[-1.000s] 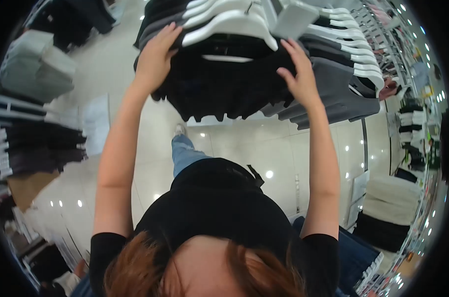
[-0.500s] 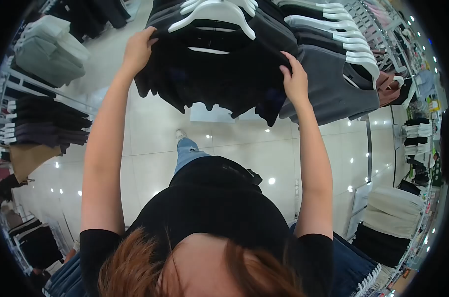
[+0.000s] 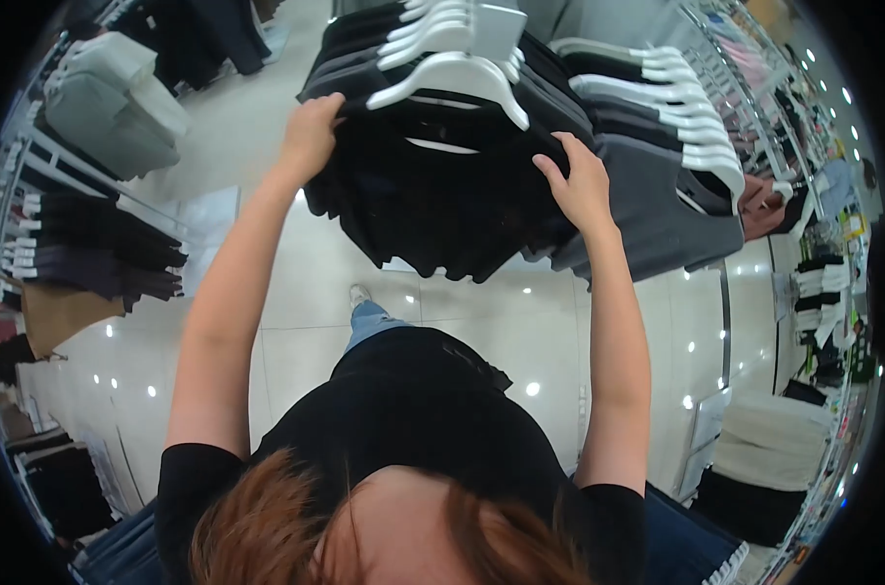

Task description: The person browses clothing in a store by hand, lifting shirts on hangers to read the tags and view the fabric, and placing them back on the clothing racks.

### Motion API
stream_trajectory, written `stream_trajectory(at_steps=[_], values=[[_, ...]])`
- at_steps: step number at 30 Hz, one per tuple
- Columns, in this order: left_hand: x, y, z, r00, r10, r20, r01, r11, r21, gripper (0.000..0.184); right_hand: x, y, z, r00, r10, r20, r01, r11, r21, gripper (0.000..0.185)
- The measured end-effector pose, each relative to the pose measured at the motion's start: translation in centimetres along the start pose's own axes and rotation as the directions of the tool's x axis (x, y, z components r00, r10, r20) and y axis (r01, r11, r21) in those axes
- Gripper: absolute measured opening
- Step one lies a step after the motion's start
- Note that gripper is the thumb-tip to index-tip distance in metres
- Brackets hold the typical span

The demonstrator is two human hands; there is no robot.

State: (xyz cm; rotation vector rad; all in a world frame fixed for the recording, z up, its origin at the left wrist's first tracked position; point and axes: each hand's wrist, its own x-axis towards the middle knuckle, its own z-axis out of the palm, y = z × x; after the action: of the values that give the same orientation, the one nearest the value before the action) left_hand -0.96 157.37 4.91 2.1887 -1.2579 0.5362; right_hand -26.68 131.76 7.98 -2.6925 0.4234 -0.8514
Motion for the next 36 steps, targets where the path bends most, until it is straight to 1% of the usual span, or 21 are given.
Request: stream_trajectory(at_steps=[2, 4, 5, 7, 8, 10, 11, 14, 15, 17, 21, 22, 24, 26, 28, 30, 31, 32, 34, 35, 36], values=[[-0.2, 0.4, 0.0, 1.0, -0.01, 0.011, 0.01, 1.0, 0.004, 0.016, 0.9, -1.9, 0.0, 0.998, -0.046, -0.039, 0.047, 0.998, 0.037, 0.035], [-0.1, 0.8, -0.6, 0.983, -0.077, 0.164, 0.075, 0.997, 0.021, 0.021, 1.4, -2.2, 0.4, 0.999, -0.011, -0.035, 0.012, 1.0, 0.021, 0.034], [-0.2, 0.8, -0.8, 0.986, -0.049, 0.16, 0.064, 0.994, -0.087, 0.024, 1.4, -2.2, 0.5, 0.999, 0.01, -0.034, -0.01, 1.0, 0.01, 0.033], [-0.2, 0.9, -0.9, 0.99, 0.009, 0.139, 0.035, 0.951, -0.306, 0.032, 1.4, -2.4, -0.5, 0.997, 0.075, -0.012, -0.075, 0.997, -0.006, 0.032], [0.3, 0.9, -0.7, 0.998, -0.007, 0.068, 0.029, 0.942, -0.334, 0.035, 1.4, -2.2, -1.2, 0.994, 0.11, 0.001, -0.11, 0.994, -0.016, 0.031], [1.9, 0.7, 0.1, 0.997, -0.044, -0.066, 0.015, 0.921, -0.389, 0.039, 1.3, -1.9, -3.0, 0.993, 0.104, -0.05, -0.105, 0.994, -0.014, 0.031], [2.9, 1.1, 0.1, 0.994, -0.052, -0.097, 0.018, 0.946, -0.323, 0.042, 1.3, -2.1, -4.3, 0.992, 0.11, -0.065, -0.111, 0.994, -0.003, 0.031], [6.5, 1.3, 1.0, 0.999, -0.028, 0.029, 0.037, 0.929, -0.367, 0.045, 0.5, -1.8, -8.1, 0.983, 0.13, -0.133, -0.139, 0.989, -0.059, 0.031], [7.5, 1.4, 1.5, 0.997, -0.01, 0.074, 0.036, 0.932, -0.359, 0.047, 0.1, -2.1, -9.6, 0.975, 0.191, -0.113, -0.199, 0.978, -0.061, 0.031], [9.3, 1.8, 2.3, 0.986, 0.035, 0.166, 0.024, 0.94, -0.341, 0.053, -1.6, -1.3, -12.2, 0.974, 0.187, -0.128, -0.204, 0.969, -0.136, 0.032], [10.6, 2.1, 3.2, 0.987, 0.075, 0.143, -0.037, 0.968, -0.248, 0.064, -8.6, 0.8, -17.4, 0.962, 0.198, -0.186, -0.239, 0.942, -0.236, 0.031], [10.7, 1.4, 3.8, 0.985, 0.105, 0.135, -0.074, 0.973, -0.219, 0.064, -11.0, 1.5, -18.6, 0.958, 0.194, -0.212, -0.251, 0.925, -0.286, 0.031], [10.8, 1.4, 3.7, 0.984, 0.091, 0.153, -0.061, 0.98, -0.191, 0.055, -15.5, 1.8, -21.0, 0.862, 0.422, -0.28, -0.501, 0.794, -0.344, 0.03], [10.8, 1.1, 4.4, 0.982, 0.101, 0.158, -0.073, 0.982, -0.175, 0.048, -19.9, 3.0, -23.5, 0.822, 0.445, -0.356, -0.556, 0.763, -0.329, 0.034], [10.5, 1.5, 4.5, 0.984, 0.079, 0.157, -0.055, 0.987, -0.152, 0.043, -23.4, 2.9, -26.1, 0.714, 0.519, -0.469, -0.699, 0.565, -0.439, 0.039], [9.6, 3.0, 3.8, 0.989, 0.028, 0.148, -0.01, 0.992, -0.124, 0.041, -26.7, 3.0, -28.7, 0.702, 0.445, -0.556, -0.71, 0.492, -0.503, 0.044], [9.3, 2.2, 4.3, 0.99, 0.06, 0.127, -0.041, 0.988, -0.148, 0.038, -26.7, 1.5, -29.7, 0.643, 0.487, -0.591, -0.765, 0.441, -0.47, 0.045], [9.2, 2.2, 3.8, 0.986, 0.075, 0.149, -0.048, 0.983, -0.178, 0.038, -27.7, 1.6, -30.8, 0.594, 0.473, -0.651, -0.804, 0.362, -0.471, 0.046], [8.5, 2.6, 2.5, 0.976, 0.106, 0.192, -0.06, 0.97, -0.235, 0.037, -28.5, 1.7, -32.5, 0.618, 0.367, -0.695, -0.786, 0.315, -0.532, 0.043], [8.2, 2.9, 1.7, 0.97, 0.123, 0.212, -0.065, 0.963, -0.263, 0.038, -27.8, 1.2, -33.0, 0.614, 0.384, -0.69, -0.789, 0.337, -0.514, 0.039], [7.9, 3.3, 0.9, 0.963, 0.138, 0.23, -0.068, 0.955, -0.289, 0.038, -27.4, 1.5, -33.3, 0.658, 0.347, -0.669, -0.75, 0.391, -0.534, 0.037]])
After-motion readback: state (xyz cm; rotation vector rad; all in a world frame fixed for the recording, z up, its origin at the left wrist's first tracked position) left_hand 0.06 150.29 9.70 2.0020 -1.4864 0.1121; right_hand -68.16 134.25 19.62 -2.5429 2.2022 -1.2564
